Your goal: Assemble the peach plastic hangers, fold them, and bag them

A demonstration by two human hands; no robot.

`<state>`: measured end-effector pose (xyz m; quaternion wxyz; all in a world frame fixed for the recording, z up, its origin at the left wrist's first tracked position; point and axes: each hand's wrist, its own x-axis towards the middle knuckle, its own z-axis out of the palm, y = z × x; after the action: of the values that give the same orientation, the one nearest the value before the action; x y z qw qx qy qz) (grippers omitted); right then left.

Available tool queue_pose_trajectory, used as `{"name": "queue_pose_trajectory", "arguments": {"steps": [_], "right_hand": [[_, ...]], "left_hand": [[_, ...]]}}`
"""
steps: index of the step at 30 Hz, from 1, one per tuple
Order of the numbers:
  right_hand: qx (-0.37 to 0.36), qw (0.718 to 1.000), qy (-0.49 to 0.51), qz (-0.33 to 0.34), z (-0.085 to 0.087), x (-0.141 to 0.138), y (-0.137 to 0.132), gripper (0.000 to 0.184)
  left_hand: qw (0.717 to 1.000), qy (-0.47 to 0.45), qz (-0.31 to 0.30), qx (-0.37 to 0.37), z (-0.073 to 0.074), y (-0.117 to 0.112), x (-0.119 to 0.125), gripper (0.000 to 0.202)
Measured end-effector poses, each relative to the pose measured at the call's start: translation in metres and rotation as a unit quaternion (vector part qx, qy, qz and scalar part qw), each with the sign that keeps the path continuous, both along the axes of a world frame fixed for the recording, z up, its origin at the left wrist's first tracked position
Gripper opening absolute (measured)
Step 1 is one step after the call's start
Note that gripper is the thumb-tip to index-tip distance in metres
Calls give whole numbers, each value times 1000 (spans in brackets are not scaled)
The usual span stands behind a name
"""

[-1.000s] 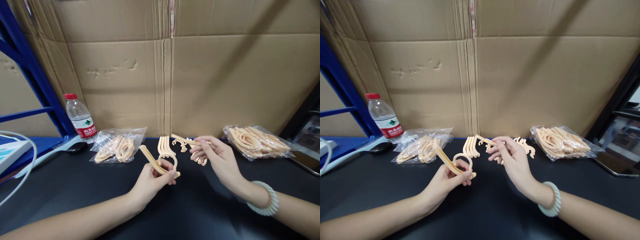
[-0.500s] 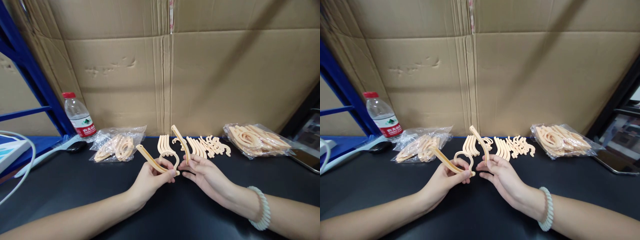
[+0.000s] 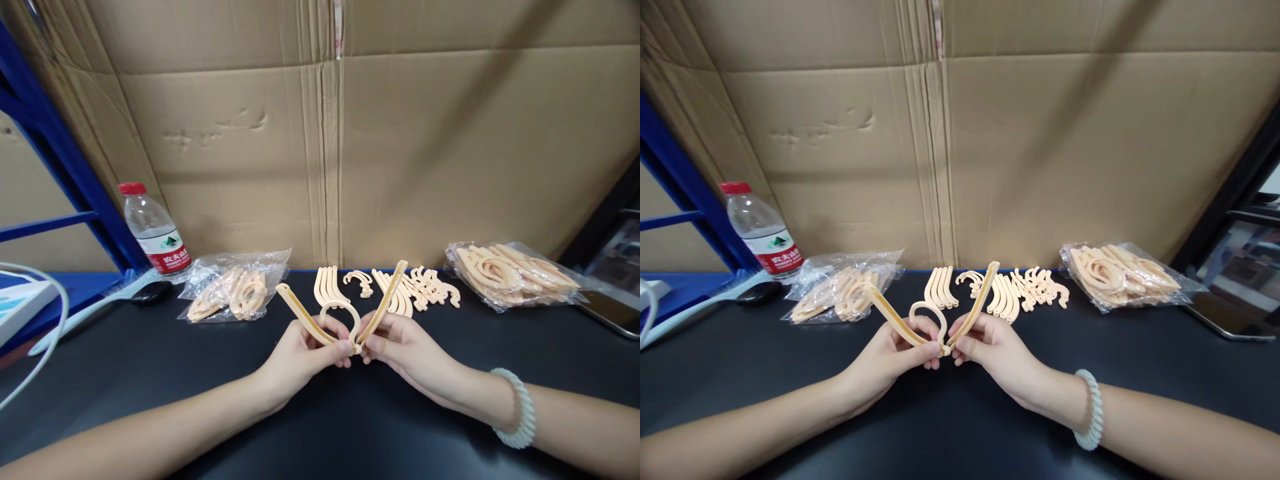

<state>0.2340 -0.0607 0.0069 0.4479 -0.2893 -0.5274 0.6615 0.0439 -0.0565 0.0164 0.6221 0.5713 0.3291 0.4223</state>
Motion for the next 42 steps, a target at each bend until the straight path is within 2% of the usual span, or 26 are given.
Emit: {"name": "queue_pose_trajectory", "arguments": {"steps": [8,14,19,24,32,37,42], "right_hand": [[34,999,-4,11,2,0,-1,27],[53,997,-34,36,3,-3,-4,27],[54,998,-13,-10,2,-7,-8,28],[52,997,-14,-50,1,-2,-6,28],[93,995,-8,20,1,1,-8,22],[97,995,-18,28,3,-1,-11,20],[104,994,-22,8,3,-1,-12,16]], "left_hand": [[1000,5,-18,-6,5,-2,0,18],[1000,5,-23,1,2,-2,0,18],[1000,-22,-3,-8,2,-2,0,17],[999,-41,-25,18,4,-3,2,15],[999,-2,-49,24,5,-3,1,13],[998,16,-48,42,8,-5,2,14],[998,13,-28,51,8,-6,1,13]]}}
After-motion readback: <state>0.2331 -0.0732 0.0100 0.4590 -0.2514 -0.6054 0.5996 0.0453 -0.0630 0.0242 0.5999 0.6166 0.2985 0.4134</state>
